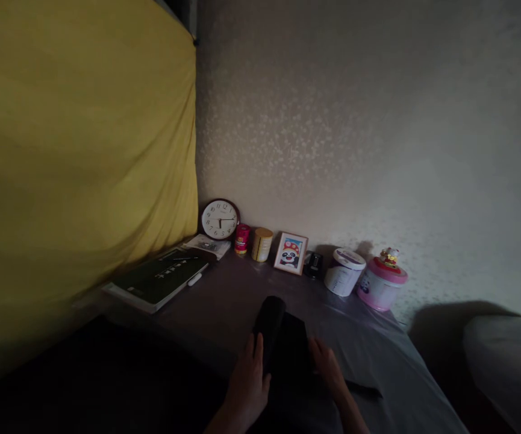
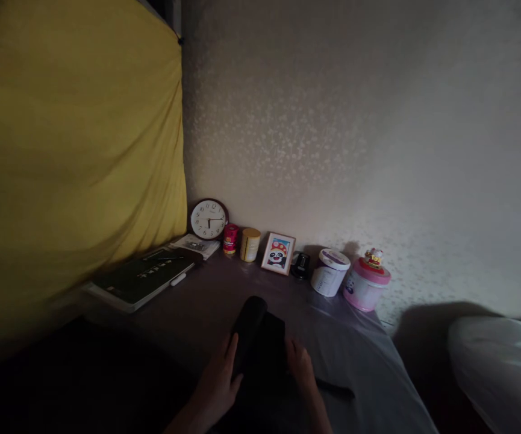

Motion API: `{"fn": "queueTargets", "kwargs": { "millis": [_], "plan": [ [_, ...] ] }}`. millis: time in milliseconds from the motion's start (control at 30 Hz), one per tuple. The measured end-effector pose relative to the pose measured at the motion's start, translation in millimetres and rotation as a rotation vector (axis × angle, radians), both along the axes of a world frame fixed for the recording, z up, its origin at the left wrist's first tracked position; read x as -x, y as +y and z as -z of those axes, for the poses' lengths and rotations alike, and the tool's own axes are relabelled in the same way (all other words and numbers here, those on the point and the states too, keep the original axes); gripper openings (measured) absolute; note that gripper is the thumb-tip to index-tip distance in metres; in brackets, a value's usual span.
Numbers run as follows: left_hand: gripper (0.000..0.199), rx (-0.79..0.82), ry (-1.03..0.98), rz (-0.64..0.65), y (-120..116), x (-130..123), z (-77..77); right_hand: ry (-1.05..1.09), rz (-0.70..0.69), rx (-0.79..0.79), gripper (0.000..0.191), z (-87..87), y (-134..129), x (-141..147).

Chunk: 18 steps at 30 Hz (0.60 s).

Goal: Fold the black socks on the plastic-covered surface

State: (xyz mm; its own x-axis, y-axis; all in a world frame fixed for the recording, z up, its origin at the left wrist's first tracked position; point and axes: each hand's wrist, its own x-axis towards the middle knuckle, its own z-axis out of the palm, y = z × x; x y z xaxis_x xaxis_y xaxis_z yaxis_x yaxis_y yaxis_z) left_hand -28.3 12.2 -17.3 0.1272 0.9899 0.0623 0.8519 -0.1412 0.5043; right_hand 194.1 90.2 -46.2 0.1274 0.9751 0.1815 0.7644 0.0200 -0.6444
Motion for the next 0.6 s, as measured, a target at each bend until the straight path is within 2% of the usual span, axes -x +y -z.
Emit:
{"fn": "queueTargets", "kwargs": {
  "millis": [200,367,467,600],
  "plan": [
    [0.079,0.006,-0.041,0.000,-2,3,-2.8,0.145,-0.018,-0.066,0.044,-7.8,-8,9],
    [0.092,0.042,-0.041,0.025,-3,8,-3.8,0.169,0.006,-0.033,0.048,-13.9,-9,23],
    [0.094,0.042,-0.022,0.040,-4,10,-3.4,0.152,0.025,-0.023,0.043,-18.5,-8,29],
    [0.093,0.034,0.056,0.027,-5,10,-5.6,0.182,-0.059,-0.039,0.035,-29.8,-6,37]
  ]
}}
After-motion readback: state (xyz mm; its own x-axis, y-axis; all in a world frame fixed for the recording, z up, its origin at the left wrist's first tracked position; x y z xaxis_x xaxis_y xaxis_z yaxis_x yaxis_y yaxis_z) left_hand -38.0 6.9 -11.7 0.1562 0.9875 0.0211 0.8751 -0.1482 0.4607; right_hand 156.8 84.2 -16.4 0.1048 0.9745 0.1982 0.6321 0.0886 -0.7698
